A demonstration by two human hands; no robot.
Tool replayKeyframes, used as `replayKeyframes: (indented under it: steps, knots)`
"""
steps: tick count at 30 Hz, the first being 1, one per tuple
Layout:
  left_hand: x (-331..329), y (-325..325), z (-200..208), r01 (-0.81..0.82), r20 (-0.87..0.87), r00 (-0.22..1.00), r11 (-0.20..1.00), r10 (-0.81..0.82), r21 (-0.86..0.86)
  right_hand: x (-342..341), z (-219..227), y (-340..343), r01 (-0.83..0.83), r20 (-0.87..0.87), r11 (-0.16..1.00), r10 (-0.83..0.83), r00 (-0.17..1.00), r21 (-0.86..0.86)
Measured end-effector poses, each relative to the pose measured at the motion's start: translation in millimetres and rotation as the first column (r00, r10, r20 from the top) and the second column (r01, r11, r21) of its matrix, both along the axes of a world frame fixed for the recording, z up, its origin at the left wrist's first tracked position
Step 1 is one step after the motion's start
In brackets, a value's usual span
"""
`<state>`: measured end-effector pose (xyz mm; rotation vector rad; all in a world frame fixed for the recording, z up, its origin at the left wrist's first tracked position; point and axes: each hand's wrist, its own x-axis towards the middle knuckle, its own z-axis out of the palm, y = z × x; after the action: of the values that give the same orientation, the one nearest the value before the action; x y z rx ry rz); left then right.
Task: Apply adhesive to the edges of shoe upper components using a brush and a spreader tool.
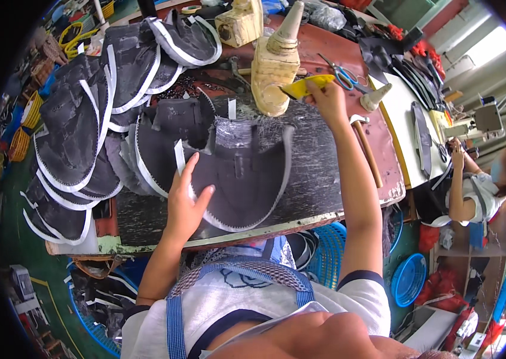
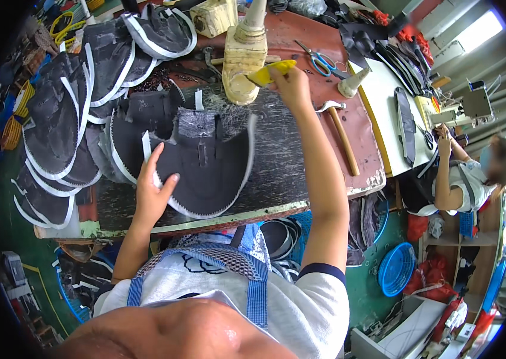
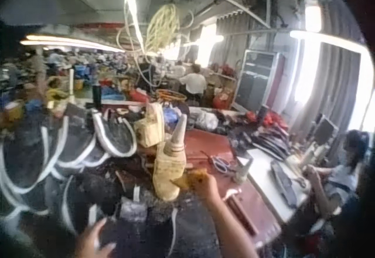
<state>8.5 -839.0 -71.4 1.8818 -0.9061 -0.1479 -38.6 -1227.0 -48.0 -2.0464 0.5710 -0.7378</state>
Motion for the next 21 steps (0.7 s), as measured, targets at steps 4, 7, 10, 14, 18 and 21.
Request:
replayKeyframes:
  steps: [4,7,10,14,18,21]
  knots:
    - [-4.8,6.3,-2.3,-0.027,0.163,0.986,0.997,0.015,0.074,33.0,3.8,26.0,-0.045,-0.160,0.968,0.005,0.987,-0.248]
    - [-6.1,4.6,-6.7,-0.084,0.204,0.978,0.984,0.051,0.157,43.3,-6.8,17.2,-0.125,-0.362,0.880,-0.057,0.930,-0.459]
    - [-4.5,3.9,-18.4,-0.120,0.294,0.953,0.981,0.070,0.154,30.3,-8.5,2.3,0.117,-0.045,0.964,-0.132,0.990,-0.240]
    - [-1.1,2.0,-25.6,-0.124,0.283,0.956,0.982,0.080,0.140,-17.4,-10.1,28.0,-0.238,0.007,0.844,0.267,0.964,0.480]
    - [-2.2,3.7,-27.8,-0.137,0.280,0.957,0.973,0.082,0.184,-62.3,0.6,110.9,-0.517,-0.290,0.720,0.674,0.679,0.463]
    - [-1.1,1.3,-26.1,-0.116,0.329,0.943,0.979,0.055,0.169,-57.8,-13.4,93.1,-0.374,-0.274,0.925,0.377,0.884,0.068]
